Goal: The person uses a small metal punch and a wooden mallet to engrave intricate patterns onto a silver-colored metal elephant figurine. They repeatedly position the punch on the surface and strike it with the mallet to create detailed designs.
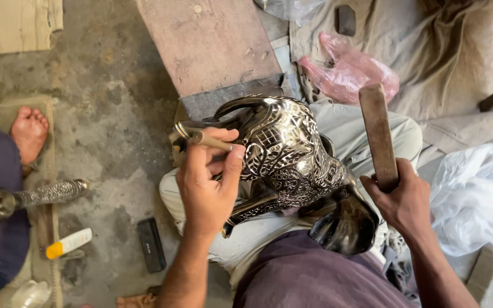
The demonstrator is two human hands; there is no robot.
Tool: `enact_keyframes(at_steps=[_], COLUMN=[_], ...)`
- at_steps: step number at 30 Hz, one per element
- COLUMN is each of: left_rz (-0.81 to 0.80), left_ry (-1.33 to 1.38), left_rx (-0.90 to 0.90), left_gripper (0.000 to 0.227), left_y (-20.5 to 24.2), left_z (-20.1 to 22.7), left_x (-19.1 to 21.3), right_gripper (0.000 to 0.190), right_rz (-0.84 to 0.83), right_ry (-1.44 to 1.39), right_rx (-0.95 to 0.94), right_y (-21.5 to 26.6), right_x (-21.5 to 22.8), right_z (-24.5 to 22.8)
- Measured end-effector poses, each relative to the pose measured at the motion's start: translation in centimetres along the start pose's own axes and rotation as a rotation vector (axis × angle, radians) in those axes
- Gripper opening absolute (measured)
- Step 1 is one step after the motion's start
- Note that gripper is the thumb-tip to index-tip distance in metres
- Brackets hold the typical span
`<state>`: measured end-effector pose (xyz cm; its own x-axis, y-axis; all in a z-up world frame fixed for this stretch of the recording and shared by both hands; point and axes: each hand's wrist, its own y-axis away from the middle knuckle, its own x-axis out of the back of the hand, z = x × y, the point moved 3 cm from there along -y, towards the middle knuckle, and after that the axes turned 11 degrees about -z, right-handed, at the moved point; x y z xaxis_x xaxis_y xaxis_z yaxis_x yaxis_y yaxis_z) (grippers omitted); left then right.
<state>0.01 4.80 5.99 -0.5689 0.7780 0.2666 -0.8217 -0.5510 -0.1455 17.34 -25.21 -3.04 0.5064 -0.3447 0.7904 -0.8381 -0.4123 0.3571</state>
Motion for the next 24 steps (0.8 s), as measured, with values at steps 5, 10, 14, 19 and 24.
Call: enact_keyframes(at_steps=[5, 10, 14, 19, 24], left_rz=[0.186, 0.293, 0.379, 0.4, 0.39], left_ry=[0.36, 0.409, 0.253, 0.152, 0.143], left_rx=[0.073, -0.065, -0.118, -0.098, -0.102], left_gripper=[0.026, 0.02, 0.024, 0.022, 0.017], left_y=[2.3, 2.8, 2.6, 2.9, 3.4], left_z=[-3.2, -3.8, -4.3, -4.4, -5.4], left_x=[-4.1, -7.0, -7.7, -7.9, -8.2], right_gripper=[0.065, 0.056, 0.037, 0.046, 0.048], right_rz=[0.069, 0.073, 0.119, 0.138, 0.162], right_ry=[-0.132, 0.135, 0.995, 1.347, 1.176], right_rx=[0.18, 0.622, 0.563, 0.524, 0.898], right_y=[-0.5, -1.7, -3.1, -3.2, 1.0], right_x=[3.5, 7.5, 8.8, 10.6, 13.3], right_z=[-4.0, -8.6, -11.4, -16.5, -23.4])
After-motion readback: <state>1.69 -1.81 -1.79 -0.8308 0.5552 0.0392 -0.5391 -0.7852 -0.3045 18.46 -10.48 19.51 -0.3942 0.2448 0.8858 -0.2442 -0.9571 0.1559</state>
